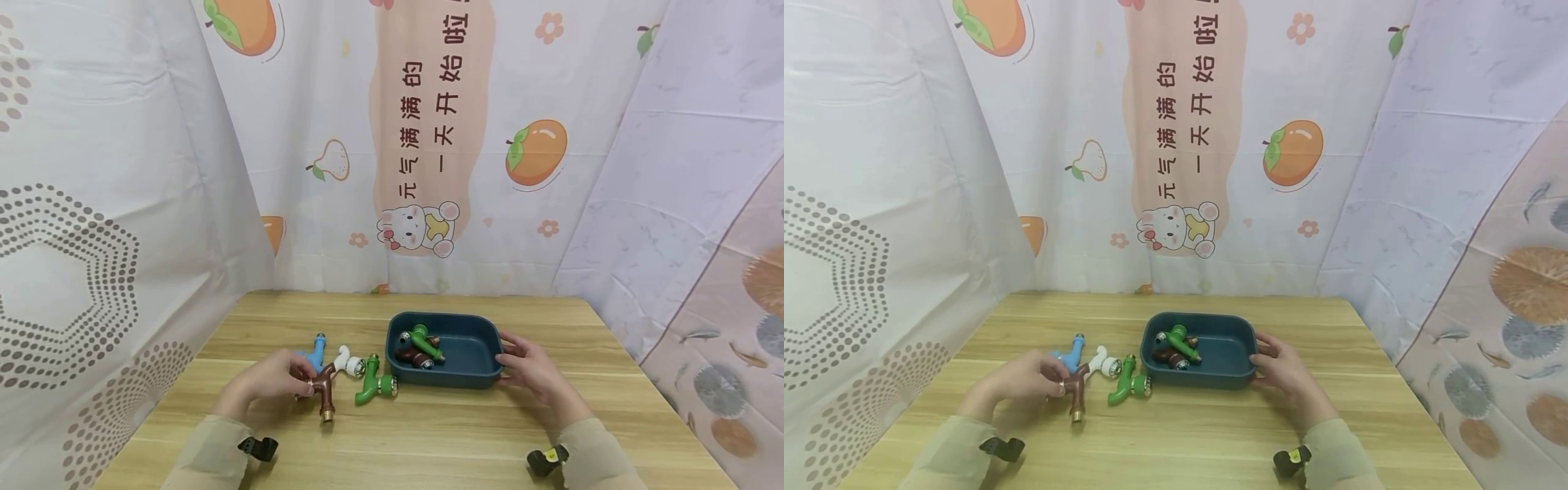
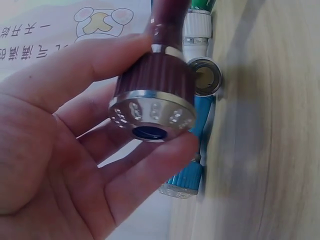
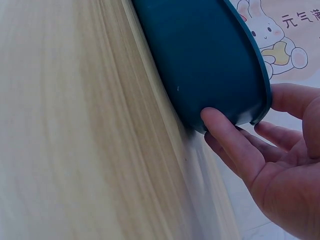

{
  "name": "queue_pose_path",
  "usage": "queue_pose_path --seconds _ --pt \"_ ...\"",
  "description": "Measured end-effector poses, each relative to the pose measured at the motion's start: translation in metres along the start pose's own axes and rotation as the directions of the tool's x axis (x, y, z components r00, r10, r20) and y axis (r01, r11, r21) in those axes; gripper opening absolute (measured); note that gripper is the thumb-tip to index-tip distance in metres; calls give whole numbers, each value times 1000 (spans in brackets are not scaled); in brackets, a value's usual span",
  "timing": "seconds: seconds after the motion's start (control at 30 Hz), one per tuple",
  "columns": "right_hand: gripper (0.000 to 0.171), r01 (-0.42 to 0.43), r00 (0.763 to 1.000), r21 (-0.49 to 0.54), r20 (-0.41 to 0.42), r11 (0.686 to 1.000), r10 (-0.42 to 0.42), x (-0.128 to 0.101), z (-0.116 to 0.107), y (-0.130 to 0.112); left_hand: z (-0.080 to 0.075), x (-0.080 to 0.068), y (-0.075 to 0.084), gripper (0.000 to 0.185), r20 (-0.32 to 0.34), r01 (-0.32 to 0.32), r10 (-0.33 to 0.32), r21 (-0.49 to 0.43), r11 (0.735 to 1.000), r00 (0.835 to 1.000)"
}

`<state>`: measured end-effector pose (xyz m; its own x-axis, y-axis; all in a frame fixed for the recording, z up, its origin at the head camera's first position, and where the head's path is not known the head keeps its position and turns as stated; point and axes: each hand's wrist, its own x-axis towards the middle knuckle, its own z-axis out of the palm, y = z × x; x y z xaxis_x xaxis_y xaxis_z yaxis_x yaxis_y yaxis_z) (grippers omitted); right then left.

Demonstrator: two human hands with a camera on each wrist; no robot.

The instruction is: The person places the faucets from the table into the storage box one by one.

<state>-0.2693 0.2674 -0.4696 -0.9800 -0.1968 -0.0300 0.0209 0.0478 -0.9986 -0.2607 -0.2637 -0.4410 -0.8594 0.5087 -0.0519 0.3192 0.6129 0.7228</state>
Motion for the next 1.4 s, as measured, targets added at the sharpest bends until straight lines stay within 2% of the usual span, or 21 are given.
queue_pose_path --seconds 0.33,0.67,0.93,1.4 --pt "66 -24 1000 -16 -5 1000 24 -1 1 -2 -4 4 -4 18 -165 -19 14 -30 999 986" --pt "66 -18 1000 -18 -2 1000 18 0 0 1 -6 5 -5 28 -295 21 -47 -89 996 954" --pt "66 -20 1000 -17 -10 1000 19 1 0 1 -5 8 -6 31 -340 2 -36 -99 995 940" --pt "67 -31 999 -7 -21 999 31 1 0 0 1 13 2 27 -377 49 -61 -42 998 924"
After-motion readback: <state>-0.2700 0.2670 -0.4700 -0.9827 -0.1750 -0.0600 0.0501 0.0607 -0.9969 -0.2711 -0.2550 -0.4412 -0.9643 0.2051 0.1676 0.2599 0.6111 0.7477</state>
